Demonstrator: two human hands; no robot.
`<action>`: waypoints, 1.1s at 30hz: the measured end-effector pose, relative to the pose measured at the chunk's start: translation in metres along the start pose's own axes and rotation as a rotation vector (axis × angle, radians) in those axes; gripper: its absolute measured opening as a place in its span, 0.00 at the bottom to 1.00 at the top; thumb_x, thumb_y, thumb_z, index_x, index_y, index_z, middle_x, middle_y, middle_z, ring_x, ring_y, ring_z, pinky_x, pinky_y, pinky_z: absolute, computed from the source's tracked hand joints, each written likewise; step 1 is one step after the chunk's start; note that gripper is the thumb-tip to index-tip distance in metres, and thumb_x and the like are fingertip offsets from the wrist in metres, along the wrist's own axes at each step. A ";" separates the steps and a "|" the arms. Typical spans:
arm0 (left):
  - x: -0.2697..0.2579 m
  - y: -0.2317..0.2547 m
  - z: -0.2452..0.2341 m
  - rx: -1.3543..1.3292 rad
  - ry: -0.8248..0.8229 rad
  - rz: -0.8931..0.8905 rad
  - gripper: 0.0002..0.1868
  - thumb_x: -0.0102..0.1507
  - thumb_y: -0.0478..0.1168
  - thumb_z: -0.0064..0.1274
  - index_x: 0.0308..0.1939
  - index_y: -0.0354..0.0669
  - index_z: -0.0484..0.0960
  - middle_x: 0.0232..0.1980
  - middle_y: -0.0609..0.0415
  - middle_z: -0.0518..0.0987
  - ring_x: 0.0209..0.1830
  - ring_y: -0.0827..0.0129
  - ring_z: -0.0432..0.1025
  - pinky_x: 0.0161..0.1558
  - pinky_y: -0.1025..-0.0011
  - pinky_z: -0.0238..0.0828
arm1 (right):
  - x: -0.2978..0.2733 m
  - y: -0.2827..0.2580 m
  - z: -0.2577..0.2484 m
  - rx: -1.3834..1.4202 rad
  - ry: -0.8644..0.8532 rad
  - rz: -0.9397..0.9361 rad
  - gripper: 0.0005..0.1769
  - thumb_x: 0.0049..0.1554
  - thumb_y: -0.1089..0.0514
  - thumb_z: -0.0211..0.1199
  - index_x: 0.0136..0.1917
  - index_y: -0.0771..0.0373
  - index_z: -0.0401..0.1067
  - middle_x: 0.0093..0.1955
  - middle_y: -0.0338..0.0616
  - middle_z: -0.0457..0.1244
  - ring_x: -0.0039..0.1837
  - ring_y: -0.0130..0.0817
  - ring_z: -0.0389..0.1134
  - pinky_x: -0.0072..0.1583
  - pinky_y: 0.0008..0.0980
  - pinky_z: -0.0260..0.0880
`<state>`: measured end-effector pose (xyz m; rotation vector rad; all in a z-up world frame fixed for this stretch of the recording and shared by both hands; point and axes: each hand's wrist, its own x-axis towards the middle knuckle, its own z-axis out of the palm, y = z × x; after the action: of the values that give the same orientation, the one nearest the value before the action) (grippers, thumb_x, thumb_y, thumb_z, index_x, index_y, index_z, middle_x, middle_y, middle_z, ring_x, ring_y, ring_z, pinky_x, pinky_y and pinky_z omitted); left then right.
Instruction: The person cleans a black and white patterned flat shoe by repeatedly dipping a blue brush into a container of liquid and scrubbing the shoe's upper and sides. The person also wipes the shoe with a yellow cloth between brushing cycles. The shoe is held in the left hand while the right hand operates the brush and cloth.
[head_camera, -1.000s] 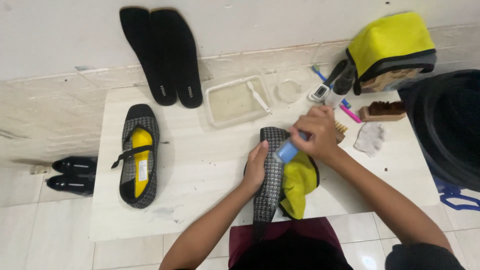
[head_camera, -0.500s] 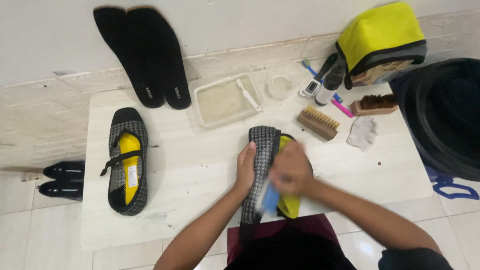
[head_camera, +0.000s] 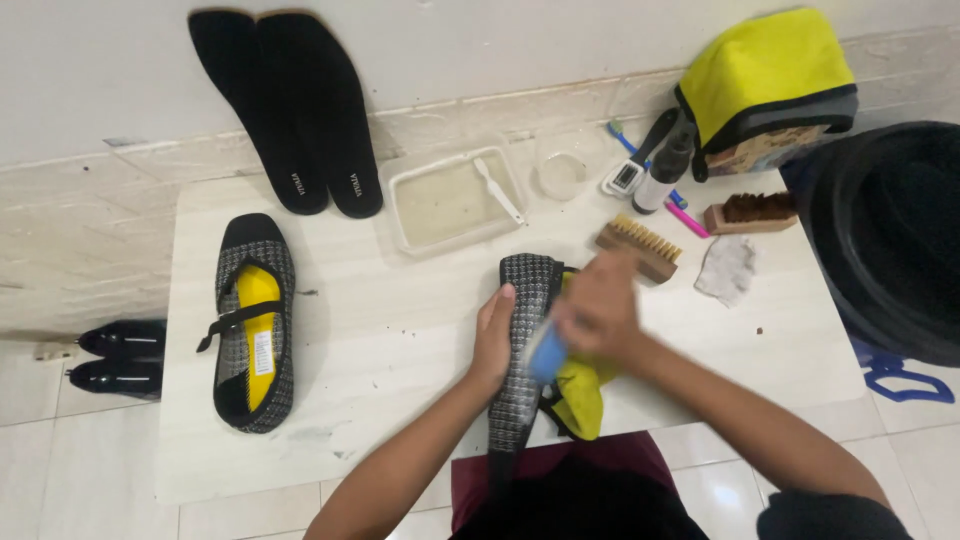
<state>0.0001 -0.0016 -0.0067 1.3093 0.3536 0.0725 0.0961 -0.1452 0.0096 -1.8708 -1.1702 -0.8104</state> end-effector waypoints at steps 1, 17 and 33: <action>0.000 0.002 0.001 -0.010 -0.008 0.000 0.21 0.72 0.52 0.35 0.45 0.45 0.81 0.46 0.56 0.79 0.52 0.73 0.69 0.62 0.63 0.64 | -0.020 -0.009 0.007 0.077 -0.041 0.016 0.17 0.54 0.53 0.59 0.26 0.53 0.64 0.26 0.34 0.52 0.36 0.39 0.54 0.51 0.43 0.51; 0.004 -0.003 -0.001 -0.011 -0.004 0.050 0.21 0.74 0.51 0.34 0.39 0.47 0.79 0.38 0.61 0.76 0.44 0.77 0.69 0.55 0.68 0.67 | 0.023 -0.050 -0.020 -0.016 -0.140 -0.008 0.14 0.53 0.47 0.61 0.28 0.51 0.69 0.28 0.36 0.58 0.38 0.40 0.56 0.52 0.45 0.53; -0.038 0.077 -0.019 0.460 -0.061 0.137 0.20 0.67 0.57 0.33 0.35 0.47 0.69 0.32 0.59 0.70 0.31 0.73 0.65 0.35 0.74 0.63 | 0.042 -0.083 -0.059 -0.083 -0.356 -0.009 0.14 0.54 0.56 0.60 0.27 0.53 0.67 0.28 0.29 0.60 0.38 0.33 0.56 0.55 0.39 0.48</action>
<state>-0.0299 0.0269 0.0708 1.7871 0.2345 0.0682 0.0282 -0.1549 0.0963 -2.1395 -1.3780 -0.5501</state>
